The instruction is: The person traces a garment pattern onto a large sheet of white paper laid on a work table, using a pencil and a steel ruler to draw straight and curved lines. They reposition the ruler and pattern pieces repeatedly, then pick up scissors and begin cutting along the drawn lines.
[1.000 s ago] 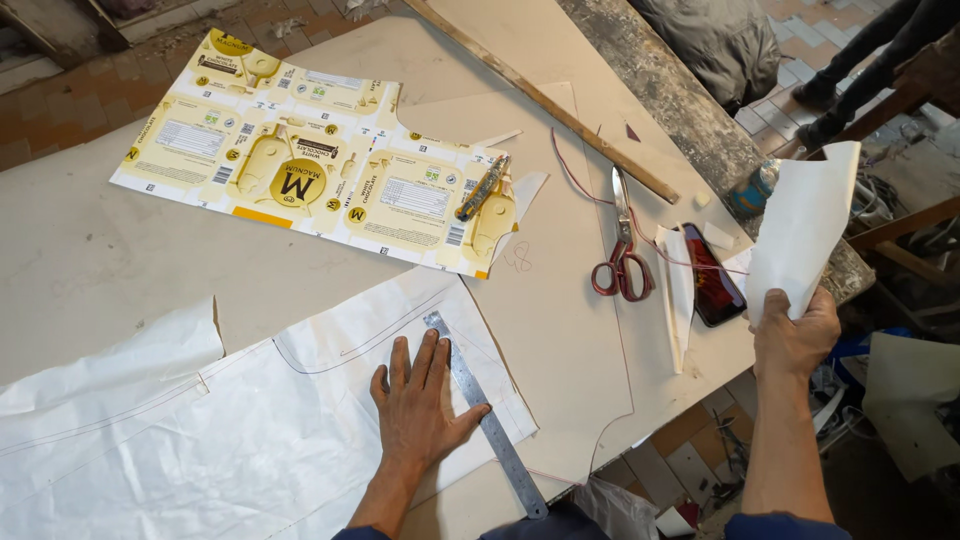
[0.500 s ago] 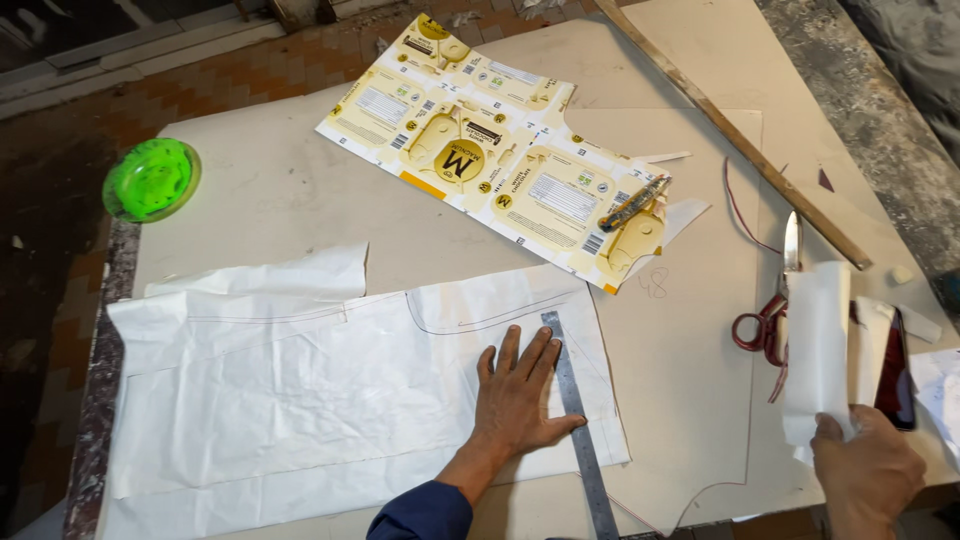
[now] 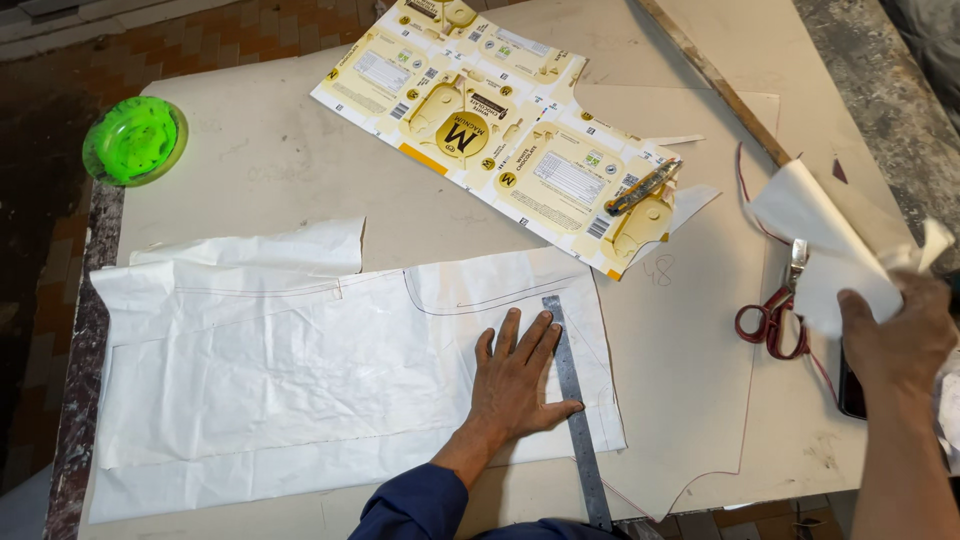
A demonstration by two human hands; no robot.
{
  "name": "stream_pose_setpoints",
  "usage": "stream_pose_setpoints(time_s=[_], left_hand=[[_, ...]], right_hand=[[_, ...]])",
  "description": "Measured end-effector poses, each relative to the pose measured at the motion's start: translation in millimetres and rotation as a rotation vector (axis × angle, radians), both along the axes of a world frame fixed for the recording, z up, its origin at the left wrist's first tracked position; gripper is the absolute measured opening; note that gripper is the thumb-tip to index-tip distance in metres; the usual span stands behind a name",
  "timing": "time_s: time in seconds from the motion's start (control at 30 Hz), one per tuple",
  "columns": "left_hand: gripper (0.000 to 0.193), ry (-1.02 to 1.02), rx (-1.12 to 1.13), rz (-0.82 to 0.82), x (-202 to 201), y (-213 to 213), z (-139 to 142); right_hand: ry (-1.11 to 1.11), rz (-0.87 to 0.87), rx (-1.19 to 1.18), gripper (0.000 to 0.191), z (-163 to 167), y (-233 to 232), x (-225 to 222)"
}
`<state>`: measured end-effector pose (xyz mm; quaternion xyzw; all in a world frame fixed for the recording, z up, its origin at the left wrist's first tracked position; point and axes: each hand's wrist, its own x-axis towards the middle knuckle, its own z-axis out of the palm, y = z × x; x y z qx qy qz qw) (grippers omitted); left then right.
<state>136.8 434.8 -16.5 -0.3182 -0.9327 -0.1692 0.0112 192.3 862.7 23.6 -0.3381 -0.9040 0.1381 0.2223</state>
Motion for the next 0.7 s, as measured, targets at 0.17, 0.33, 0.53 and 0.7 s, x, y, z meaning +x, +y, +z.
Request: stream_pose_setpoints(time_s=[0.17, 0.33, 0.53, 0.7], left_hand=[[0.110, 0.015, 0.010, -0.007, -3, -1, -1], [0.109, 0.021, 0.034, -0.014, -5, -3, 3], [0.107, -0.011, 0.072, -0.017, -12, -12, 6], [0.106, -0.001, 0.066, -0.013, -16, -14, 0]], right_hand=[[-0.166, 0.015, 0.867, 0.077, 27, -53, -63], [-0.097, 0.665, 0.493, 0.057, 18, -107, -154], [-0.379, 0.701, 0.622, 0.045, 8, -134, -224], [-0.309, 0.649, 0.395, 0.023, 18, -138, -222]])
